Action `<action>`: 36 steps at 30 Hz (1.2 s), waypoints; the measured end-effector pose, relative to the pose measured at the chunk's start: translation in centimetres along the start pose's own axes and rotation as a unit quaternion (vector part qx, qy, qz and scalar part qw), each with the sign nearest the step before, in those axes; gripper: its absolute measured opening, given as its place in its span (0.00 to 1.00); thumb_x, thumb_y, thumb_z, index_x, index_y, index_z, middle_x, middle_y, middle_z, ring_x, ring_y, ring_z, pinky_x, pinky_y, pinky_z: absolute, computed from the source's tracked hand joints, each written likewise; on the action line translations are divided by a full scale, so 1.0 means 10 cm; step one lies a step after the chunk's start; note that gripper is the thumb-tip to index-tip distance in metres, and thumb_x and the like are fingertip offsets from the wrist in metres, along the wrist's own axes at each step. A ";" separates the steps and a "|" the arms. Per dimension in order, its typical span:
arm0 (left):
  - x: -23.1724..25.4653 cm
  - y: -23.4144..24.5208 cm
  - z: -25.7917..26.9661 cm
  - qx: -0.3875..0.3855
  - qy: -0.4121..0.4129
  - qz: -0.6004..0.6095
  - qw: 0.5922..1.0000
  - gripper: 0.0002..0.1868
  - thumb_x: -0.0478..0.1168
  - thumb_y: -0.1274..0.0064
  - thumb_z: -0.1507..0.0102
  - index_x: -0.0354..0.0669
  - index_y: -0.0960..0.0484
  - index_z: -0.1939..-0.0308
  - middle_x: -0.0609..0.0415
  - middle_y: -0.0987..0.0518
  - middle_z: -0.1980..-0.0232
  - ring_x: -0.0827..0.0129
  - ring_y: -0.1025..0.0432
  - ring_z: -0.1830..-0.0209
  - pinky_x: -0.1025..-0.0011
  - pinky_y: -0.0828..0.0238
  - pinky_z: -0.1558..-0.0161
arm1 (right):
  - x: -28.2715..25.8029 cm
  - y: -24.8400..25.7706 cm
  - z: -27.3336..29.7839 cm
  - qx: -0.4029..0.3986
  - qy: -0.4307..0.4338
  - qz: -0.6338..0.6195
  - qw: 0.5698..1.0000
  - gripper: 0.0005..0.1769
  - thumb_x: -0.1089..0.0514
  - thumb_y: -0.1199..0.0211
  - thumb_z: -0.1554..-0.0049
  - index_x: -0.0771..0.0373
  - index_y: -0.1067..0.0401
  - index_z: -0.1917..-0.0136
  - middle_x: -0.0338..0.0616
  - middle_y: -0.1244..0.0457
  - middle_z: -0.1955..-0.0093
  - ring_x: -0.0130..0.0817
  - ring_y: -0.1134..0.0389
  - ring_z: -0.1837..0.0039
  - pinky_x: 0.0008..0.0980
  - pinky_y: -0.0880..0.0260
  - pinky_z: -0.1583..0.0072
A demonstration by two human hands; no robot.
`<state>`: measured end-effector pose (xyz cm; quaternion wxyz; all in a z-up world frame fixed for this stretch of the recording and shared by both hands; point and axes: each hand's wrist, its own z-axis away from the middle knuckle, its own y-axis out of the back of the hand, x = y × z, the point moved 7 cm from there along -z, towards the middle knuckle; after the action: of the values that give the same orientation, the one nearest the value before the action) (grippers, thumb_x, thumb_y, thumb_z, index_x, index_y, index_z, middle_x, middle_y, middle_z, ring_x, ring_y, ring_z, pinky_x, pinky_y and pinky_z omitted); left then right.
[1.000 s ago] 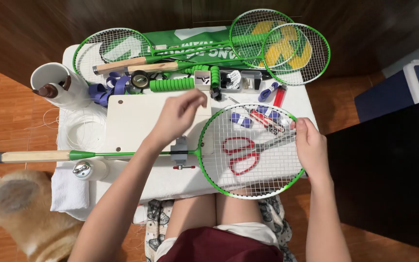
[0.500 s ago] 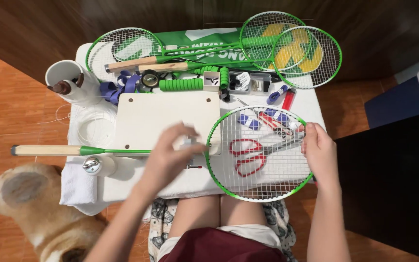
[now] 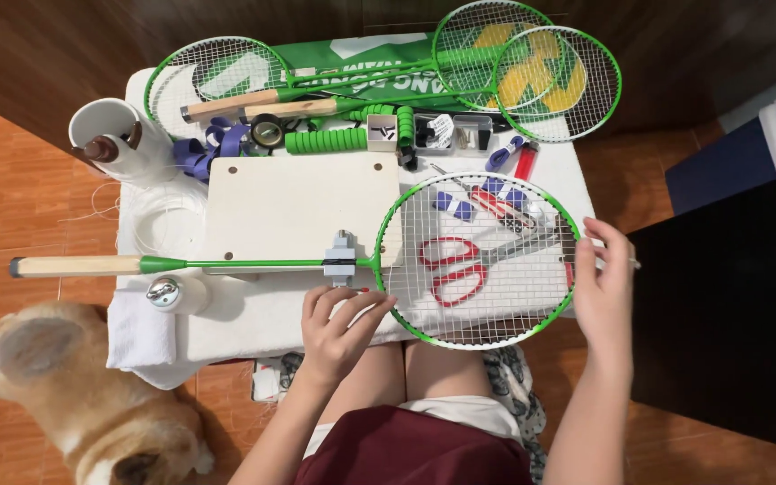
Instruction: Repairing a badminton racket by adjusting the strings and applying electrical tape to the frame.
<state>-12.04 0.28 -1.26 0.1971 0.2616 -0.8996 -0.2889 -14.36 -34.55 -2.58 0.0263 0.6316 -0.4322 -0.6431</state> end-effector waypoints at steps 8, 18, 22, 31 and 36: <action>0.04 0.01 0.08 0.052 -0.004 -0.015 0.999 0.16 0.37 0.34 0.46 0.55 0.11 0.54 0.64 0.26 0.61 0.67 0.34 0.59 0.63 0.37 0.52 | 0.46 0.29 0.27 0.046 0.006 -0.015 0.999 0.16 0.57 0.49 0.29 0.63 0.33 0.31 0.48 0.41 0.35 0.35 0.36 0.38 0.34 0.34 0.38; 0.05 0.02 0.08 0.048 0.013 0.005 0.999 0.21 0.34 0.34 0.51 0.52 0.10 0.54 0.63 0.26 0.62 0.67 0.33 0.60 0.62 0.36 0.55 | 0.65 0.42 0.44 0.056 -0.068 -0.008 0.996 0.15 0.56 0.49 0.29 0.62 0.31 0.33 0.46 0.44 0.35 0.31 0.38 0.42 0.31 0.33 0.41; -0.21 0.24 -0.04 0.120 0.119 0.026 0.985 0.17 0.30 0.30 0.49 0.49 0.11 0.57 0.60 0.27 0.62 0.66 0.33 0.60 0.65 0.35 0.56 | 0.75 0.47 0.48 0.056 -0.054 0.023 0.997 0.15 0.57 0.49 0.29 0.62 0.30 0.33 0.46 0.44 0.36 0.31 0.38 0.42 0.30 0.34 0.41; -0.72 0.42 -0.19 0.192 0.322 0.200 0.905 0.18 0.29 0.39 0.32 0.40 0.27 0.41 0.54 0.31 0.45 0.71 0.36 0.52 0.72 0.35 0.48 | 0.74 0.61 0.54 0.057 -0.041 0.051 0.996 0.15 0.56 0.47 0.30 0.60 0.31 0.32 0.47 0.42 0.34 0.34 0.39 0.39 0.33 0.36 0.38; -0.69 0.22 -0.21 0.046 0.331 0.148 0.931 0.14 0.33 0.41 0.34 0.39 0.23 0.45 0.51 0.26 0.48 0.65 0.35 0.50 0.68 0.36 0.46 | 0.75 0.64 0.59 0.045 -0.048 0.103 0.993 0.16 0.56 0.46 0.30 0.60 0.30 0.32 0.50 0.40 0.36 0.38 0.38 0.40 0.35 0.36 0.38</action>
<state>-6.35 4.96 0.33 0.5124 0.2151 -0.8238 -0.1121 -24.08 -39.84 -5.73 0.0431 0.5529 -0.5241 -0.6463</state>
